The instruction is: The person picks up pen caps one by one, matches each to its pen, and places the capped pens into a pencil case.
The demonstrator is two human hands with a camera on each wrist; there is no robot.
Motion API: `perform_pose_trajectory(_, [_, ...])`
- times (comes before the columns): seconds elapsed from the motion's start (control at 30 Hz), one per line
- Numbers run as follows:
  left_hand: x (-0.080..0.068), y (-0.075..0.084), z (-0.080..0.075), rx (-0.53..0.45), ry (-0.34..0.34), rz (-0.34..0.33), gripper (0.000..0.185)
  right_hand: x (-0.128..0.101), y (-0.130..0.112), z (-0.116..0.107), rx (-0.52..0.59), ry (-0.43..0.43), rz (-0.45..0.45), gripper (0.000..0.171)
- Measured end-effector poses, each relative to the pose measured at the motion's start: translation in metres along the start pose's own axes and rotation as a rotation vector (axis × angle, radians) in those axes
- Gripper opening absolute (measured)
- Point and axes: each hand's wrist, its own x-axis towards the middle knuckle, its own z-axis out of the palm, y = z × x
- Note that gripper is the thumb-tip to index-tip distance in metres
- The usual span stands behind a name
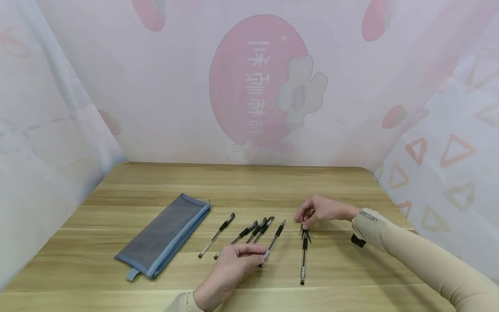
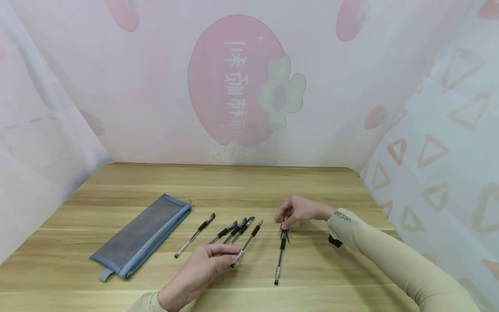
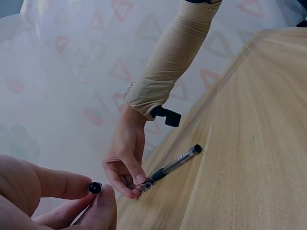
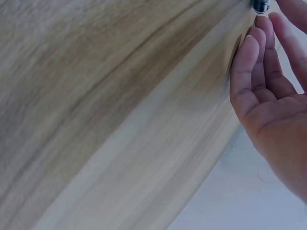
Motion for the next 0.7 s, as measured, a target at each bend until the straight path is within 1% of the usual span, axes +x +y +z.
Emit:
perform_pose_trajectory(0.2, [-0.0005, 0.0012, 0.0013, -0.012, 0.002, -0.018, 0.023, 0.0009, 0.0011, -0.0001, -0.022, -0.006, -0.007, 0.025])
perform_pose_trajectory(0.5, [-0.0019, 0.001, 0.0027, -0.031, 0.006, -0.025, 0.023, 0.0028, 0.0048, 0.0, -0.058, -0.032, -0.068, 0.018])
perform_pose_trajectory(0.7, [-0.0025, 0.0003, 0.0028, -0.034, 0.007, -0.03, 0.023, 0.0038, 0.0041, -0.0001, -0.083, -0.033, -0.066, 0.014])
